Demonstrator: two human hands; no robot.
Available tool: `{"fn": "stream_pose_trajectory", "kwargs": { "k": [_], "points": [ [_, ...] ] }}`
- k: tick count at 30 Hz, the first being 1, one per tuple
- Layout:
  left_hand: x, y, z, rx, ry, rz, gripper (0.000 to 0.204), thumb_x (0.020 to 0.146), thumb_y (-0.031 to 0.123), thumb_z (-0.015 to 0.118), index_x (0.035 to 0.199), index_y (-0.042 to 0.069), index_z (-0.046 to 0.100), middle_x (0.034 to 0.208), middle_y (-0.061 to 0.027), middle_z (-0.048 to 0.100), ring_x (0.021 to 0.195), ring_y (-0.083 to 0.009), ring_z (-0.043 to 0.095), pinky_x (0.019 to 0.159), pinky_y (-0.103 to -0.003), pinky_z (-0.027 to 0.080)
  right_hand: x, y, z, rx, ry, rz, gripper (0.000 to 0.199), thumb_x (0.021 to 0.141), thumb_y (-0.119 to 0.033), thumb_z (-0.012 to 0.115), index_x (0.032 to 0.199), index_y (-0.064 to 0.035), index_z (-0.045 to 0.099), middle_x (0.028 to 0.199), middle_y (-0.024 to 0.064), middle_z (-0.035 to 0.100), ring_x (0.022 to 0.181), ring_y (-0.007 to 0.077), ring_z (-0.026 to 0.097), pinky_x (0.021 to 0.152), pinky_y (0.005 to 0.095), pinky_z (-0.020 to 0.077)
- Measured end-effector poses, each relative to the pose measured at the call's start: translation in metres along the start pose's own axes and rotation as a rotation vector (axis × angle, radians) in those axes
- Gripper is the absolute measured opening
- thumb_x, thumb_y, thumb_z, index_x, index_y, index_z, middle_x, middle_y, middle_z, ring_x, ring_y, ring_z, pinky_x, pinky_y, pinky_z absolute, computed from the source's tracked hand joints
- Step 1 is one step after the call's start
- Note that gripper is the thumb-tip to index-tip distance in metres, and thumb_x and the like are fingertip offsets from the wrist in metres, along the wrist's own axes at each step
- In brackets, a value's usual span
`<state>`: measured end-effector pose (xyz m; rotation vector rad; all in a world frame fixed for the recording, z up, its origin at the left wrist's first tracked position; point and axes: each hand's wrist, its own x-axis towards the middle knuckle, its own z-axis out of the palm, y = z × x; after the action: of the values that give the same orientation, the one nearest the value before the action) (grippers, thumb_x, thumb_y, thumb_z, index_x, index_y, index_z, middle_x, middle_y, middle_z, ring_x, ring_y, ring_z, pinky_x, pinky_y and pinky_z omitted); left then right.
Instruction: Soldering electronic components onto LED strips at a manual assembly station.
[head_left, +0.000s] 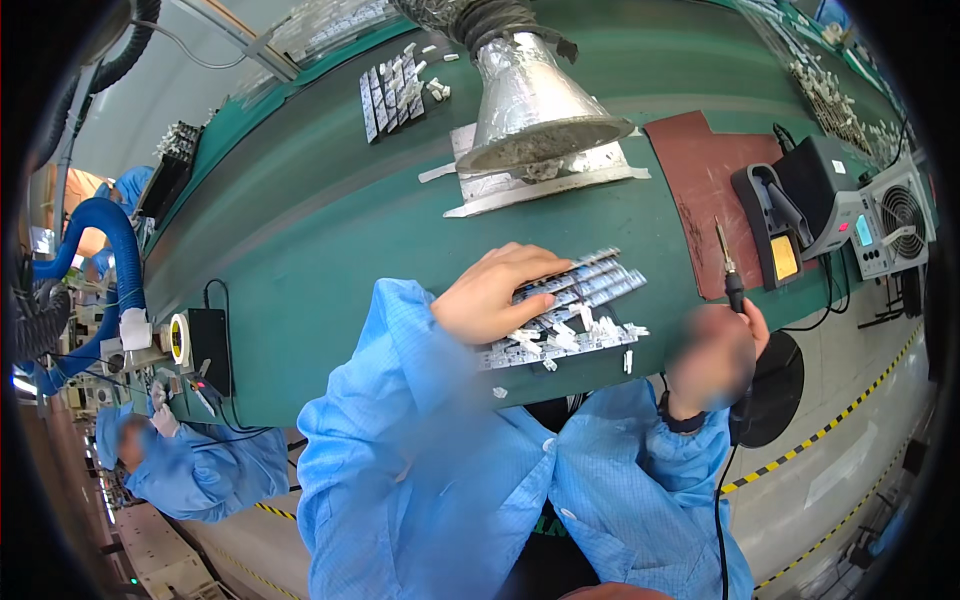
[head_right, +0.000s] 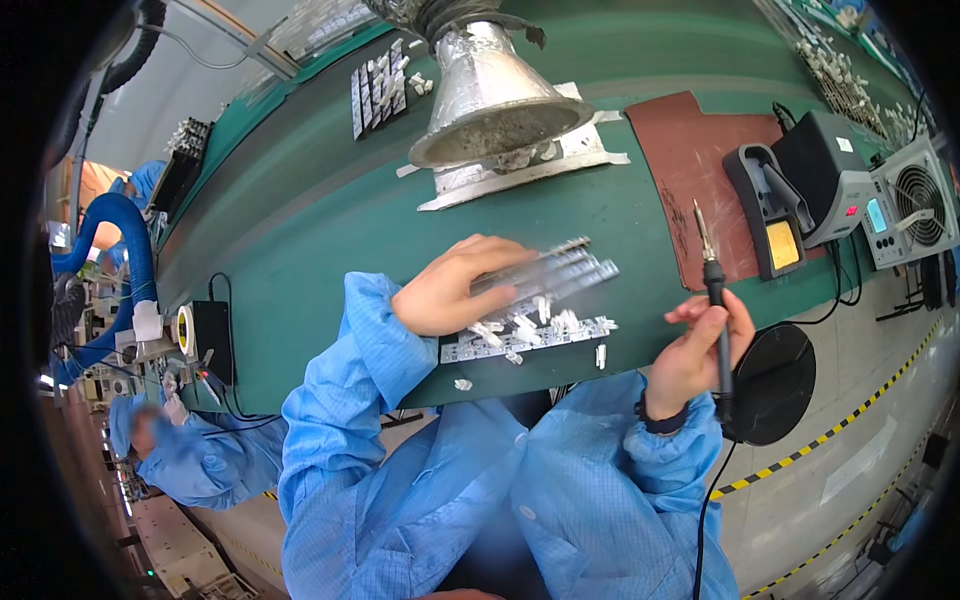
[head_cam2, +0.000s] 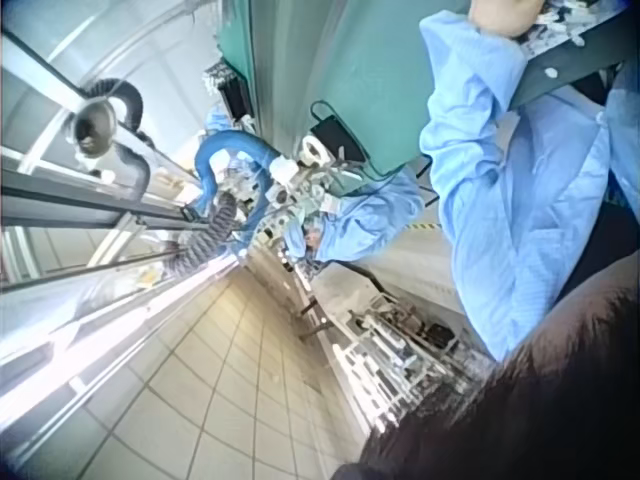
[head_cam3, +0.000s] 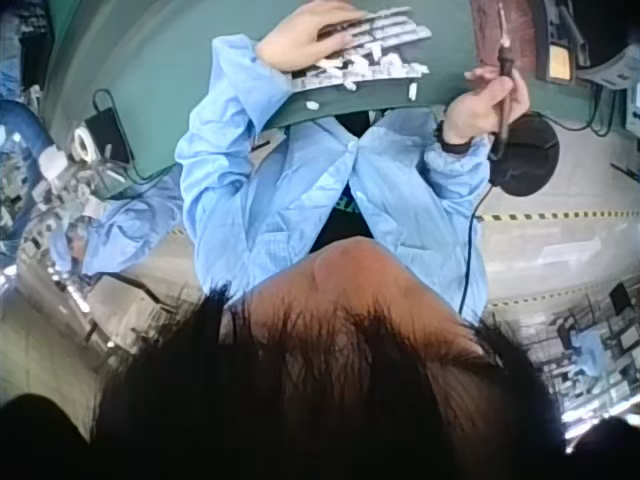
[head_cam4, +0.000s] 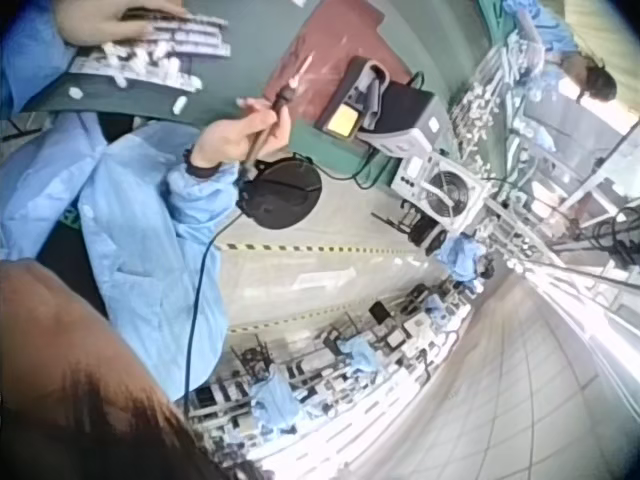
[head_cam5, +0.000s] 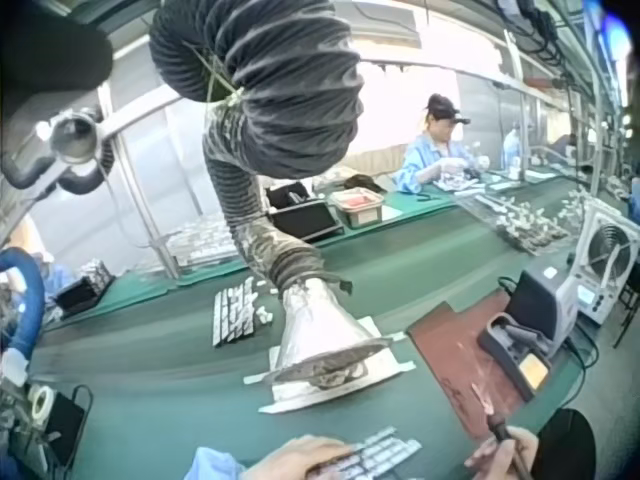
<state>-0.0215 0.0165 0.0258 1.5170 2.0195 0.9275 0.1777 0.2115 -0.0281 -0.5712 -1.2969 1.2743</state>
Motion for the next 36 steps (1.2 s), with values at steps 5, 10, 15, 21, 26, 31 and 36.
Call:
{"fn": "stream_pose_trajectory", "kwargs": {
  "k": [5,10,15,21,26,31,36],
  "points": [
    [0.006,0.003,-0.004,-0.039,-0.046,-0.002,0.046,0.09,0.015,0.063,0.132,-0.001,0.054,0.117,-0.0182,0.059,0.107,-0.0327,0.057,0.095,-0.039,0.045,-0.014,0.011,0.004,-0.048,-0.095,-0.068,0.026,0.105,-0.017,0.044,0.124,-0.0004,0.047,0.09,0.0102,0.056,0.08,0.0153,0.054,0.068,0.0299,0.0512],
    [-0.02,-0.001,-0.031,0.033,-0.124,-0.424,0.043,0.085,0.022,0.073,0.12,-0.001,0.06,0.096,-0.0107,0.061,0.087,-0.0214,0.059,0.081,-0.033,0.05,-0.014,0.011,0.004,-0.064,-0.122,-0.077,0.027,0.105,-0.019,0.045,0.125,-0.0008,0.047,0.088,0.0093,0.056,0.079,0.015,0.054,0.068,0.0292,0.0503],
    [-0.019,-0.006,-0.034,-0.071,-0.138,-0.444,0.03,0.085,0.018,0.073,0.107,-0.001,0.067,0.086,-0.0055,0.059,0.079,-0.0138,0.054,0.071,-0.027,0.045,-0.009,0.003,0.009,-0.033,-0.118,0.011,0.026,0.104,-0.02,0.047,0.121,-0.0015,0.048,0.084,0.0077,0.054,0.073,0.0138,0.053,0.062,0.026,0.0464],
    [-0.023,-0.029,-0.034,-0.548,0.125,-0.386,0.016,0.091,0.011,0.066,0.103,0.0,0.064,0.091,-0.0028,0.064,0.079,-0.0093,0.056,0.07,-0.024,0.045,0.045,-0.002,0.0,0.005,-0.043,-0.086,0.015,0.101,-0.016,0.049,0.096,-0.0017,0.051,0.068,0.0053,0.048,0.058,0.0083,0.041,0.051,0.0235,0.0304],
    [-0.016,-0.024,-0.015,-0.779,0.322,-0.452,0.032,0.092,0.011,0.065,0.122,0.002,0.059,0.095,-0.0051,0.069,0.072,-0.008,0.06,0.061,-0.024,0.047,0.082,-0.031,0.039,0.075,-0.032,-0.142,0.026,0.098,-0.017,0.048,0.078,-0.0017,0.05,0.066,0.0063,0.047,0.054,0.01,0.036,0.053,0.0251,0.0298],
    [-0.027,-0.036,-0.037,-0.876,0.18,-0.467,0.033,0.092,0.007,0.065,0.123,-0.004,0.061,0.099,-0.0118,0.072,0.067,-0.01,0.062,0.058,-0.023,0.048,0.086,-0.041,0.101,0.198,-0.258,-0.357,0.04,0.096,-0.018,0.048,0.06,-0.0027,0.042,0.058,0.006,0.045,0.052,0.0122,0.033,0.053,0.0299,0.0265],
    [-0.027,-0.044,-0.028,-0.972,0.349,-0.469,0.031,0.09,0.001,0.064,0.12,-0.005,0.061,0.102,-0.0151,0.071,0.07,-0.0141,0.065,0.062,-0.025,0.051,0.09,-0.033,0.135,0.194,-0.317,-0.422,0.042,0.096,-0.021,0.049,0.059,-0.0034,0.039,0.055,0.0068,0.043,0.05,0.0114,0.03,0.049,0.0308,0.0233]
  ]
}}
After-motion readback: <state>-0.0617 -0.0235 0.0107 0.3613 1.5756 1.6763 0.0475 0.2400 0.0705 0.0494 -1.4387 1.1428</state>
